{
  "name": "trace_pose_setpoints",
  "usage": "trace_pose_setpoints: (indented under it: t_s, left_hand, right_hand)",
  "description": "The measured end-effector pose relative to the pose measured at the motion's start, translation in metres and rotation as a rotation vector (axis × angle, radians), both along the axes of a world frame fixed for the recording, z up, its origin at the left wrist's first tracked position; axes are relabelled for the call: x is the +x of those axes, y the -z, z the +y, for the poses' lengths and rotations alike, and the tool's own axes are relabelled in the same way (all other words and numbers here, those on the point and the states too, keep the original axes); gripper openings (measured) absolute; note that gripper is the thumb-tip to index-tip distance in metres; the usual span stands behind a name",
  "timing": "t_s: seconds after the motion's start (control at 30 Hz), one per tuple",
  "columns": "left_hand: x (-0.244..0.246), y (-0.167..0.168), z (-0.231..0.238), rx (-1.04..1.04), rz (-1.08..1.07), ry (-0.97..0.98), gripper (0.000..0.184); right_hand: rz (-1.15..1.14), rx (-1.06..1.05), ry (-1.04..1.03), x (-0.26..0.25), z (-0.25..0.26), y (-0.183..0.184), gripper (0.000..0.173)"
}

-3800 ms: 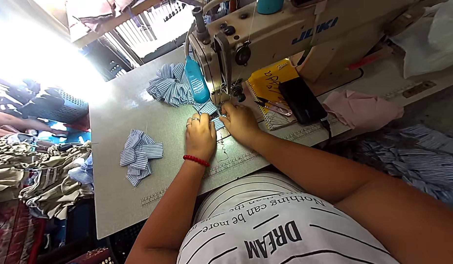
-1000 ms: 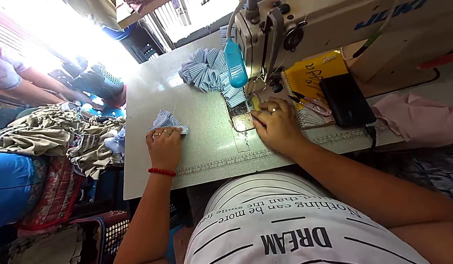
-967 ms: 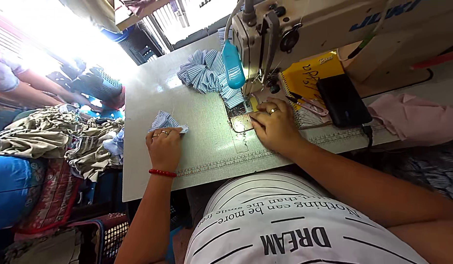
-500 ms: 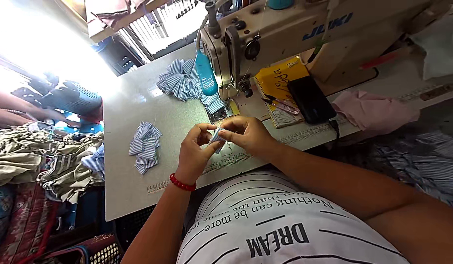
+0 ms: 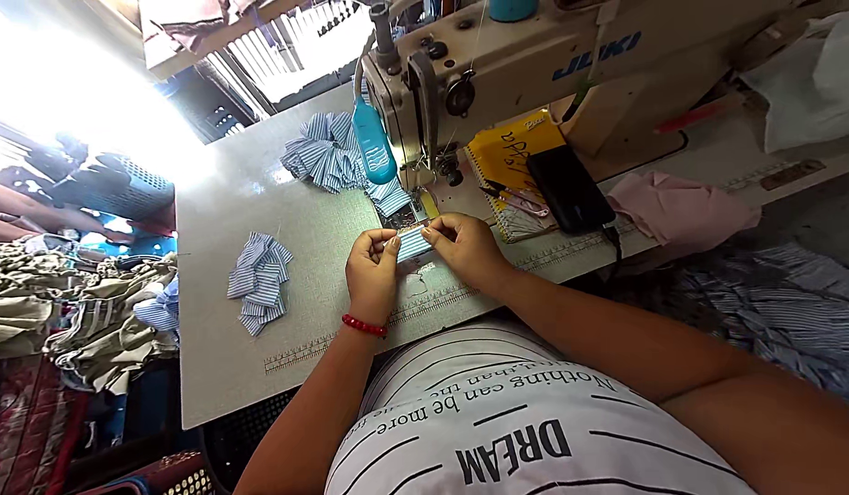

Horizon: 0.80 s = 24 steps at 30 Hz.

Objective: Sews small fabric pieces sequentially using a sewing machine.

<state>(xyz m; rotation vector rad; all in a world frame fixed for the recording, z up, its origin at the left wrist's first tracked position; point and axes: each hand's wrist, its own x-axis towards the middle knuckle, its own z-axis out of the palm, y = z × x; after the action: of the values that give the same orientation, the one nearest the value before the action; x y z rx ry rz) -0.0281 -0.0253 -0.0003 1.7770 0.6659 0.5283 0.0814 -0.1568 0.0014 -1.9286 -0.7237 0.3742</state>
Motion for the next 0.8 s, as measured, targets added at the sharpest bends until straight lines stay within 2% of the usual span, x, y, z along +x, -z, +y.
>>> trace_pose_setpoints:
  t_s: [0.1,0.23,0.3,0.37,0.43,0.53,0.63,0.7,0.8]
  left_hand:
    - [0.013,0.003,0.011,0.339,0.092,0.073,0.016]
    - [0.029,0.003,0.019,0.614,0.277,0.139,0.019]
    - [0.032,0.008,0.021,0.765,0.282,0.162,0.02]
    - [0.031,0.014,0.023,0.897,0.198,0.189,0.018]
    - [0.028,0.017,0.022,0.965,0.121,0.262,0.018]
    - [0.023,0.022,0.02,1.014,0.141,0.36,0.024]
    - [0.025,0.023,0.022,1.005,0.142,0.385,0.025]
    - [0.027,0.023,0.023,1.014,0.145,0.392,0.028]
    - [0.03,0.024,0.027,1.044,0.161,0.392,0.029]
  right_hand:
    - [-0.111,-0.17,-0.007,0.015,0.012,-0.001,0.024]
    - [-0.326,-0.387,-0.074,0.024,0.024,-0.001,0.028]
    - [-0.386,-0.427,-0.092,0.024,0.026,0.002,0.028]
    - [-0.4,-0.427,-0.098,0.025,0.027,0.005,0.027]
    - [-0.378,-0.412,-0.096,0.026,0.026,0.005,0.027]
    - [-0.366,-0.36,-0.077,0.028,0.026,0.008,0.022]
    - [-0.449,-0.252,-0.06,0.025,0.023,0.014,0.013]
    - [-0.548,-0.198,-0.07,0.019,0.015,0.014,0.018]
    - [-0.65,-0.269,-0.096,0.013,0.005,0.017,0.026]
